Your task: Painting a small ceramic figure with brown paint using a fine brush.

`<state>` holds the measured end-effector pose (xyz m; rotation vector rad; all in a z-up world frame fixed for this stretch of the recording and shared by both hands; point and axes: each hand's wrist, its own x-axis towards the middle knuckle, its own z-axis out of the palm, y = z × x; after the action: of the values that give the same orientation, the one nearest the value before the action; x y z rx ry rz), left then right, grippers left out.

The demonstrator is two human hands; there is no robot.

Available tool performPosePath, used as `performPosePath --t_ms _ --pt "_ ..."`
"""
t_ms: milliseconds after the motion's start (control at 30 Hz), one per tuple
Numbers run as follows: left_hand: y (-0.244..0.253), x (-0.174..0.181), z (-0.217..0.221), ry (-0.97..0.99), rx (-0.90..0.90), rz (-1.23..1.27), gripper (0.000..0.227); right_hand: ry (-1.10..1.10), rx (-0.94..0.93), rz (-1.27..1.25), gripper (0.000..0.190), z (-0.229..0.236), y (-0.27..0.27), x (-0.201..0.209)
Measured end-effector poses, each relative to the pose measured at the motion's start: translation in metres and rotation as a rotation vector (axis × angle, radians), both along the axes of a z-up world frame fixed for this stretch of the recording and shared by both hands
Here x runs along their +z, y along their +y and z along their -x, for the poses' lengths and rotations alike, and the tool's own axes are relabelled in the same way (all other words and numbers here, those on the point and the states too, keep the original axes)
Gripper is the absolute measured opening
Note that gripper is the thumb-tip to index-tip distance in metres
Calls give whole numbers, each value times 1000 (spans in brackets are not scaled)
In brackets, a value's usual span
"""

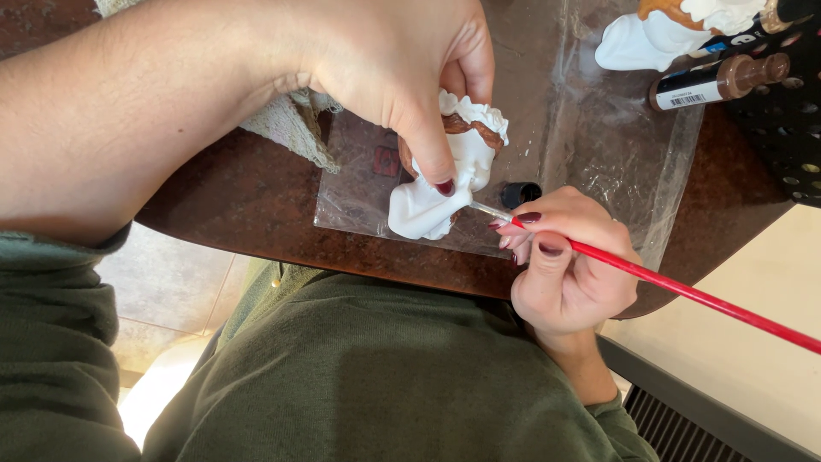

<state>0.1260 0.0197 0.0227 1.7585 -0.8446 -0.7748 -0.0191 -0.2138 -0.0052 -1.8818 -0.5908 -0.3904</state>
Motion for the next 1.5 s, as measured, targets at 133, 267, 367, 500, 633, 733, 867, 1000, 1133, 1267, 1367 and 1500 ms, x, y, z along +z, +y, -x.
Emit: performPosePath --t_ms 133,267,367,500,633,733,867,1000,1133,1267,1367,1500 --pt "0 -4 -1 -24 -6 -4 36 -20 6 23 27 -1 3 3" --pt "1 4 3 42 17 -40 38 -64 22 -83 26 0 6 3" --pt "3 10 1 49 4 -35 38 -166 -44 -256 26 2 -1 -8" --pt "7 21 5 55 63 -4 37 -204 -168 -460 29 7 -5 -10" --pt "5 28 5 76 99 -104 38 -359 -219 -504 27 7 -18 -23" --pt "4 25 6 81 134 -108 50 -423 -221 -537 21 9 -27 -28" --pt "9 2 -1 -97 176 -177 65 -495 -209 -442 20 11 -62 -25" --pt "6 16 3 -95 204 -212 66 -371 -301 14 24 -9 -76 41" --pt "3 24 8 27 218 -222 58 -385 -147 412 48 -80 -99 79" --pt "2 25 7 31 221 -173 61 -457 -175 896 68 -120 -103 70" --pt "1 25 8 47 216 -202 64 -503 -174 982 67 -137 -97 61" --pt "6 11 5 -61 197 -151 71 -472 -169 1034 60 -154 -97 52"
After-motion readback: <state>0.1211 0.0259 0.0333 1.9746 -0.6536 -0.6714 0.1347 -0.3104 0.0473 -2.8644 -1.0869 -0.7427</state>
